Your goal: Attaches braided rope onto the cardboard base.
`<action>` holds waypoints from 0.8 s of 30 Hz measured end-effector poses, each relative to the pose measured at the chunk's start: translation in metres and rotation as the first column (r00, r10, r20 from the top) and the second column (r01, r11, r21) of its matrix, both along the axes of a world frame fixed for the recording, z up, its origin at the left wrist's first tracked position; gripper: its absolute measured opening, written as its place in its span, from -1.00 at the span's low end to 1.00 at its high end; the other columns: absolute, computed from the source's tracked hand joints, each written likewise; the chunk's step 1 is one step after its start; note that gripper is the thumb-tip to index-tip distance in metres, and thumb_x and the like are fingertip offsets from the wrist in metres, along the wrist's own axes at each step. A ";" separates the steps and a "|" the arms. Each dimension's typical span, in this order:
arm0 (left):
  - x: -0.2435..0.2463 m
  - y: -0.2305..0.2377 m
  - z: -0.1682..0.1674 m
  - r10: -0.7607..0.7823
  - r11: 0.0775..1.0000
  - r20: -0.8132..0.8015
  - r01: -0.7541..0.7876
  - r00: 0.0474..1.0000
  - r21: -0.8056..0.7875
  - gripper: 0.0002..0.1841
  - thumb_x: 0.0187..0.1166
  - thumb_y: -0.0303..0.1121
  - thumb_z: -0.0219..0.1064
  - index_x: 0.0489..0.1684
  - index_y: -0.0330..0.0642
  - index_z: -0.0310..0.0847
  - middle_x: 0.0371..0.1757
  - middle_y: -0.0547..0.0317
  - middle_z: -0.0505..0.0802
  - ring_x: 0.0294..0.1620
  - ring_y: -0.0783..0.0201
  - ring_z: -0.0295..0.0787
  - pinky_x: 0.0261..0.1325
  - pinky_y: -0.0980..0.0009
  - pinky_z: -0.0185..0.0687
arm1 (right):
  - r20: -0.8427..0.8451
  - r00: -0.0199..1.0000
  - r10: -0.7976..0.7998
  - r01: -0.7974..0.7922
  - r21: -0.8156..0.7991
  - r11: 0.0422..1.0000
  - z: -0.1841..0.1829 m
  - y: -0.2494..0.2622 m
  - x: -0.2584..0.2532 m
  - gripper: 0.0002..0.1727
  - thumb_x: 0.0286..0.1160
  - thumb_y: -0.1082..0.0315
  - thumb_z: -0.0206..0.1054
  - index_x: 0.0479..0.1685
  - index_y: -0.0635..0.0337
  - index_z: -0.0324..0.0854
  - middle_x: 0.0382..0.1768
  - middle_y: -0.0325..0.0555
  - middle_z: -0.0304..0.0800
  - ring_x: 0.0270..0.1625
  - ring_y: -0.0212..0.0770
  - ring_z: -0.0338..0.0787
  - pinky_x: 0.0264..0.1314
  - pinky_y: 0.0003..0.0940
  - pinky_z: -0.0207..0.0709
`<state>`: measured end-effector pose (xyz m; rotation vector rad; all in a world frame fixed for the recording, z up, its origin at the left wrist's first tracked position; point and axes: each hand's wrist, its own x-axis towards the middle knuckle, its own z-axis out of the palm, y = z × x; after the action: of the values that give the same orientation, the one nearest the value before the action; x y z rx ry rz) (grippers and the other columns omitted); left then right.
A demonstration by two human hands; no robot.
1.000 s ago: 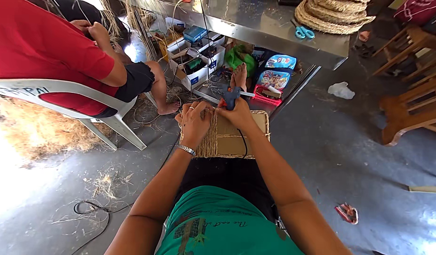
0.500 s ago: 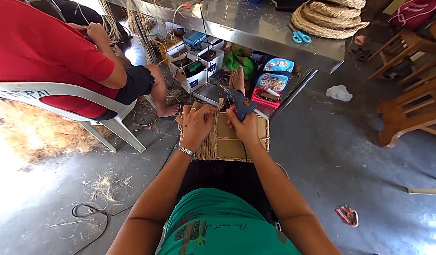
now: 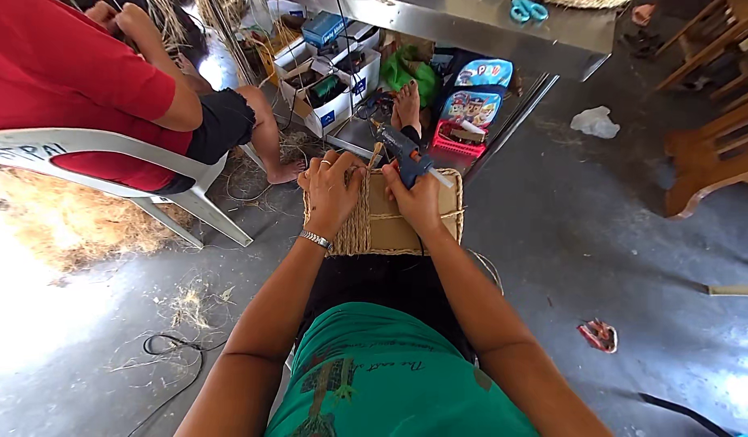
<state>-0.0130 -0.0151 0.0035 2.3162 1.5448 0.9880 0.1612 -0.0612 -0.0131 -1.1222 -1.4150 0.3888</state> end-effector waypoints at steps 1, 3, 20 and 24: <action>0.001 0.000 -0.001 0.004 1.000 -0.007 -0.003 1.000 0.018 -0.77 0.67 0.01 0.22 -0.02 0.25 0.76 -0.06 0.20 0.75 0.17 -0.01 0.59 0.15 -0.18 0.28 | 0.003 1.000 0.001 -0.001 0.001 1.000 0.000 0.000 0.000 -0.72 0.66 0.26 0.39 0.04 0.35 0.63 -0.33 -0.13 0.81 -0.44 -0.35 0.82 -0.36 -0.39 0.80; 0.001 -0.001 -0.003 0.005 0.999 -0.013 -0.005 1.000 0.036 -0.77 0.68 -0.02 0.19 -0.01 0.22 0.75 -0.05 0.19 0.74 0.17 -0.03 0.59 0.14 -0.19 0.27 | -0.004 1.000 0.021 -0.021 -0.006 1.000 0.002 0.000 0.001 -0.72 0.67 0.26 0.38 0.03 0.34 0.64 -0.36 -0.14 0.82 -0.45 -0.33 0.82 -0.38 -0.38 0.80; -0.022 0.000 0.004 -0.230 0.973 0.066 0.229 0.971 0.015 -0.75 0.73 -0.08 0.11 0.12 0.28 0.71 0.15 0.31 0.77 0.37 0.04 0.52 0.22 -0.17 0.24 | 0.110 0.978 0.180 -0.113 -0.448 0.887 0.027 -0.070 0.028 -0.50 0.73 -0.15 0.22 -0.10 0.16 0.71 -0.58 -0.20 0.77 -0.71 -0.33 0.68 -0.67 -0.36 0.65; -0.023 0.001 0.003 -0.225 0.974 0.052 0.224 0.973 0.018 -0.75 0.74 -0.09 0.09 0.13 0.28 0.69 0.17 0.34 0.77 0.38 0.06 0.51 0.24 -0.18 0.22 | 0.168 0.968 0.184 -0.093 -0.440 0.893 0.028 -0.065 0.027 -0.49 0.73 -0.17 0.21 -0.11 0.14 0.71 -0.60 -0.19 0.76 -0.71 -0.29 0.70 -0.66 -0.31 0.67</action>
<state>-0.0362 -0.0146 0.0061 2.3853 1.2258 0.9945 0.1886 -0.1260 0.0150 -1.4532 -1.6465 0.7328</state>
